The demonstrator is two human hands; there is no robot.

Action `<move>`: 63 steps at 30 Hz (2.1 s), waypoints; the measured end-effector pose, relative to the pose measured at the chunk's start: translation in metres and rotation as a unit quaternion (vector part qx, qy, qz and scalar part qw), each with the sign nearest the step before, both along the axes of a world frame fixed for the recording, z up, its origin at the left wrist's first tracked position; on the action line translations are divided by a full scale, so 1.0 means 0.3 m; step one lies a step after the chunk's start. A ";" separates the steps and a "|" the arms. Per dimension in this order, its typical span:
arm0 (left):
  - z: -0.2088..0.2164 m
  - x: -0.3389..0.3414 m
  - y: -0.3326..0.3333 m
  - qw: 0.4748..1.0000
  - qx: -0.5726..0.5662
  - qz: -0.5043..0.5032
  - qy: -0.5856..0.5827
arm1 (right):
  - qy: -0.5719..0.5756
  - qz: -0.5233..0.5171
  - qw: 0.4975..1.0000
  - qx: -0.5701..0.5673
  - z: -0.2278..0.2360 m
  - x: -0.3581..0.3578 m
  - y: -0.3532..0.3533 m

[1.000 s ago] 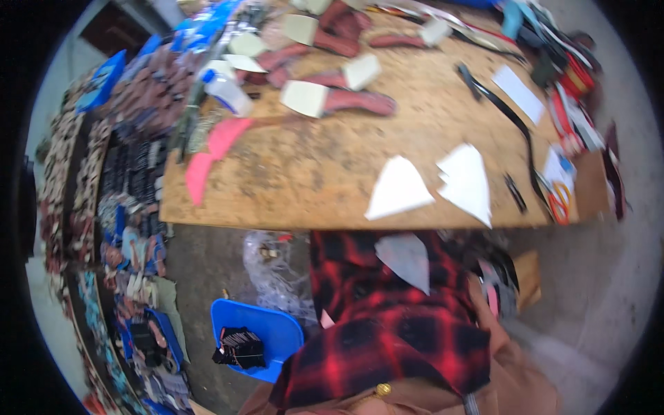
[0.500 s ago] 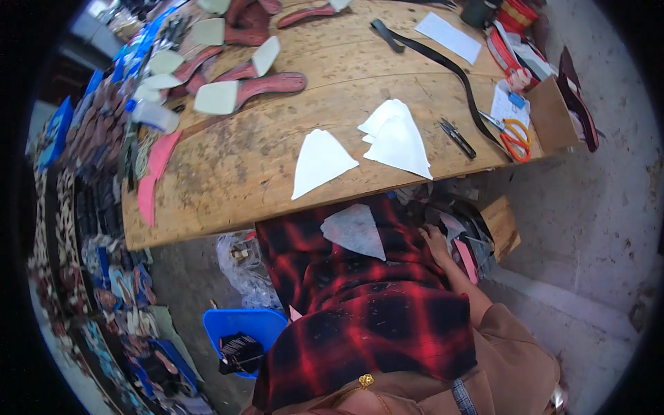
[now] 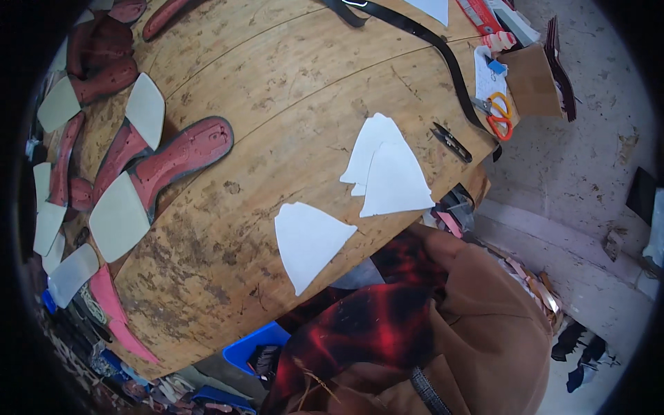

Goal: The person assembles red slipper soles by placing white insole pads onto them and pressing them into place. They handle the soles one at a time, stack the finished units, and later handle pink fabric straps and pink foam pieces on the workbench.

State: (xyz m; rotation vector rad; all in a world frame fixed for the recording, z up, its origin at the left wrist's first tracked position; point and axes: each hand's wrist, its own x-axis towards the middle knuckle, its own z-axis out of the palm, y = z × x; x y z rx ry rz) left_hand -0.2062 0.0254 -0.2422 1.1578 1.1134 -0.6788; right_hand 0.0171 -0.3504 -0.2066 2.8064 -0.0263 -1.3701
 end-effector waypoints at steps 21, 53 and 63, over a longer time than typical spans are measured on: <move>1.109 0.368 0.046 0.826 0.390 -0.052 -0.403 | -0.492 0.217 0.711 0.454 0.968 0.248 0.363; 0.970 0.637 0.040 0.838 0.138 0.186 -0.494 | -0.408 0.323 0.759 0.391 0.871 0.219 0.368; 1.027 0.641 -0.001 0.875 -0.194 0.036 -0.442 | -0.565 0.236 0.571 0.547 1.139 0.198 0.528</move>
